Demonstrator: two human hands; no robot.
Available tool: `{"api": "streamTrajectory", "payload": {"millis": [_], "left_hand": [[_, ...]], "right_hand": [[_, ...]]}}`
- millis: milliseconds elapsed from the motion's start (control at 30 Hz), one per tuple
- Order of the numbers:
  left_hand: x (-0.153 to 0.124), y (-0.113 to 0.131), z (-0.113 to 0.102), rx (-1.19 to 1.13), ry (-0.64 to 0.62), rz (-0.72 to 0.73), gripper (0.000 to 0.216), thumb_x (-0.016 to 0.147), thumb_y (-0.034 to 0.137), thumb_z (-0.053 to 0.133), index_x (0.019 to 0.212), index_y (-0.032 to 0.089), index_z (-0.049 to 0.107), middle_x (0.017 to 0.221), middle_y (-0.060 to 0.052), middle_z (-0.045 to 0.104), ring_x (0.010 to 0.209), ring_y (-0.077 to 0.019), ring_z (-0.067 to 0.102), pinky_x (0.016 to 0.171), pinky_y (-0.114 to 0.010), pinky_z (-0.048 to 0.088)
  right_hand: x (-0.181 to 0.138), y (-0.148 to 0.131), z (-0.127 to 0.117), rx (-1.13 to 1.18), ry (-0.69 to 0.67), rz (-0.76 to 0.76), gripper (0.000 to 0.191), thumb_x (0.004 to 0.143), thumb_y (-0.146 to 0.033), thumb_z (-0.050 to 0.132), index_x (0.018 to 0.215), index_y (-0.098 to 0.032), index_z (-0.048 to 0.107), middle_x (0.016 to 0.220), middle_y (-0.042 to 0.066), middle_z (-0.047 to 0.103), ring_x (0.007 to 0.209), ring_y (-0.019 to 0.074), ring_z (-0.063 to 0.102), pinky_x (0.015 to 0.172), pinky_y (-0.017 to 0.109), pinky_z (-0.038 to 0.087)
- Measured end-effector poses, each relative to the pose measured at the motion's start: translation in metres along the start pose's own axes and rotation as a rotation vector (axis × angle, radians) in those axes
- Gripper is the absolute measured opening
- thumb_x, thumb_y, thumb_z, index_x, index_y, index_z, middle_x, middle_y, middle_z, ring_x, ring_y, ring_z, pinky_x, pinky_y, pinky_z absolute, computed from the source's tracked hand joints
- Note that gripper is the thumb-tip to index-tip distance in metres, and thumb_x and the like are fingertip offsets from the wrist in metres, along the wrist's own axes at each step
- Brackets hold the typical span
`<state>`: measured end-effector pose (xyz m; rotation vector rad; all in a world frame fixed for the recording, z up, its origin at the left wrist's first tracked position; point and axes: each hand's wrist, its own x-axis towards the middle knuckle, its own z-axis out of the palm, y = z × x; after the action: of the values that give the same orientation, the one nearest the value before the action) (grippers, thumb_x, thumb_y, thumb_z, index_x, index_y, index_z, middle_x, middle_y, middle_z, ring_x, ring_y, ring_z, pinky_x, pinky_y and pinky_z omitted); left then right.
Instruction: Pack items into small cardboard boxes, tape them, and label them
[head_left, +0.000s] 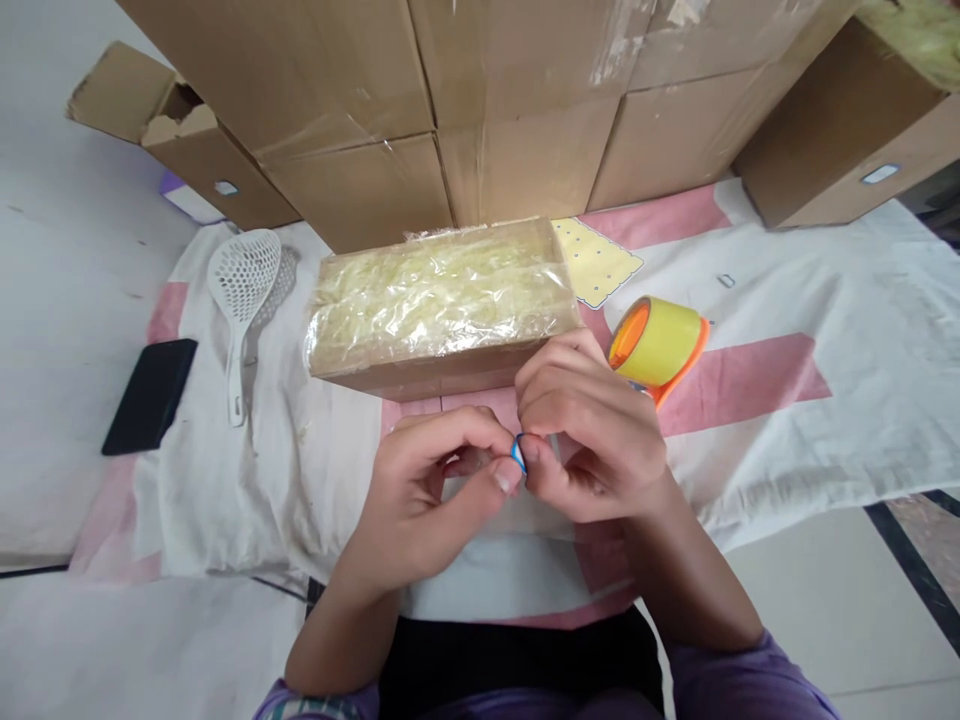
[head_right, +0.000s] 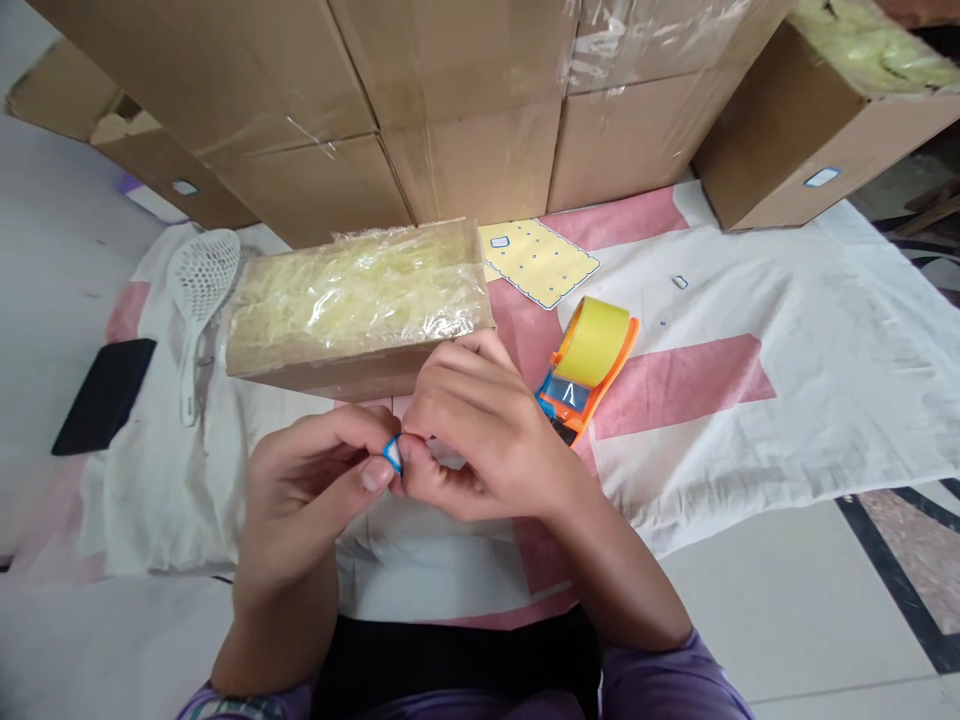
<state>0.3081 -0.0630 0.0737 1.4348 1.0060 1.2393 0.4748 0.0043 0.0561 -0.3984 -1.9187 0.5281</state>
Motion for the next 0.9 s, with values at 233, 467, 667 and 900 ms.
{"api": "streamTrajectory", "payload": {"millis": [233,467,667,900], "left_hand": [[0.001,-0.003,-0.003,0.044,-0.012,0.091,0.009,0.095,0.018,0.064,0.087,0.02,0.067,0.071,0.001,0.06,0.067,-0.0117,0.055,0.058,-0.025,0.042],[0.005,0.004,-0.002,0.253,0.03,0.214,0.013,0.093,0.008,0.061,0.089,0.019,0.063,0.071,0.003,0.055,0.063,-0.0088,0.048,0.056,-0.025,0.038],[0.0,0.013,0.003,0.624,0.059,0.317,0.017,0.089,0.001,0.061,0.088,0.018,0.059,0.072,0.003,0.053,0.065,-0.0087,0.048,0.058,-0.025,0.039],[-0.004,0.015,0.001,0.762,0.048,0.368,0.016,0.089,0.003,0.062,0.093,0.018,0.059,0.077,0.002,0.059,0.07,-0.0099,0.054,0.063,-0.024,0.045]], "right_hand": [[0.001,0.0,0.0,-0.027,0.057,-0.024,0.009,0.091,-0.015,0.063,0.09,-0.02,0.057,0.078,0.001,0.059,0.072,0.0174,0.058,0.074,0.037,0.045],[0.0,-0.002,0.001,0.015,0.071,-0.042,0.007,0.09,-0.017,0.062,0.084,-0.021,0.061,0.07,-0.001,0.057,0.064,0.0155,0.054,0.065,0.034,0.046],[0.003,-0.005,-0.002,0.114,0.028,0.052,0.012,0.091,-0.018,0.062,0.08,-0.02,0.062,0.068,0.0,0.057,0.063,0.0144,0.054,0.061,0.032,0.046],[0.004,-0.008,-0.004,0.208,-0.037,0.119,0.017,0.093,-0.01,0.057,0.08,-0.019,0.061,0.07,0.0,0.058,0.064,0.0129,0.055,0.059,0.028,0.046]]}}
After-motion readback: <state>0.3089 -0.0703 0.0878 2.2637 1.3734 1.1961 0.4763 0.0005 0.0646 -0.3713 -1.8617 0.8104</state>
